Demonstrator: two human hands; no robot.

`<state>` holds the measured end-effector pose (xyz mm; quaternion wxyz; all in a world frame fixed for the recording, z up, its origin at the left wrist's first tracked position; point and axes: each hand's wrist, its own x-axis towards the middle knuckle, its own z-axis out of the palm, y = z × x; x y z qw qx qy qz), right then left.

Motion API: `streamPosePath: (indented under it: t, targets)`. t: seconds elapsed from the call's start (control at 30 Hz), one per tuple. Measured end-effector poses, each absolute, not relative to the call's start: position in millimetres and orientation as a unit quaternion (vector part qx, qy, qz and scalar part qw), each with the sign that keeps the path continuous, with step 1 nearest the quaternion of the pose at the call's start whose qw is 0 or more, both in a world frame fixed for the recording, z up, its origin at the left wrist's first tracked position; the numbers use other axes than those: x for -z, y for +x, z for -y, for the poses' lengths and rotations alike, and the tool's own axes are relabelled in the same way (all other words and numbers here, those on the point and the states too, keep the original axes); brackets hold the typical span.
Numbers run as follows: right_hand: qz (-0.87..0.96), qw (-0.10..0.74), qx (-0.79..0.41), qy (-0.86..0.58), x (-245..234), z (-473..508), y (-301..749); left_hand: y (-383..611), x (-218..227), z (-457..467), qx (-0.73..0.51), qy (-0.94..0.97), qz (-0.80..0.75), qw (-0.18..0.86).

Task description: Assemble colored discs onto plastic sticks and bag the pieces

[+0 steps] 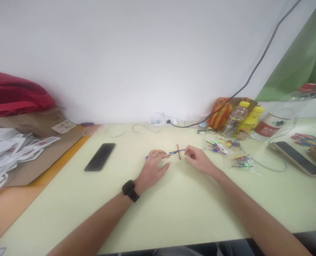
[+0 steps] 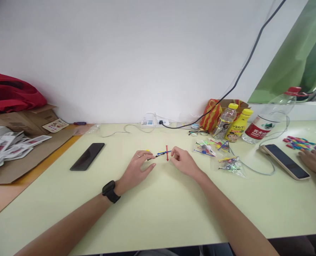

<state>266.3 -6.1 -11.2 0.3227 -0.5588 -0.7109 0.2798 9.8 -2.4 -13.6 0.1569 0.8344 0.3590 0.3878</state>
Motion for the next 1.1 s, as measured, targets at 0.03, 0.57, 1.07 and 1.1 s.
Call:
streamPosePath:
  t: [0.03, 0.57, 1.07, 1.1]
  targets:
    - [0.716, 0.286, -0.217, -0.599, 10.5, 4.5, 272.5, 7.0, 14.2, -1.1, -0.390, 0.832, -0.373, 0.132]
    - [0.665, 0.153, 0.034, -0.730, 12.9, -6.3, 303.0, -10.9, 21.8, -22.8, -0.328, 0.797, -0.503, 0.065]
    - [0.841, 0.310, -0.129, -0.425, 31.2, 8.6, 250.1, 1.2, 9.6, -4.9, -0.378, 0.811, -0.417, 0.160]
    - [0.838, 0.314, -0.133, -0.426, 32.1, 8.0, 250.3, 2.8, 9.2, -1.9, -0.362, 0.818, -0.408, 0.183]
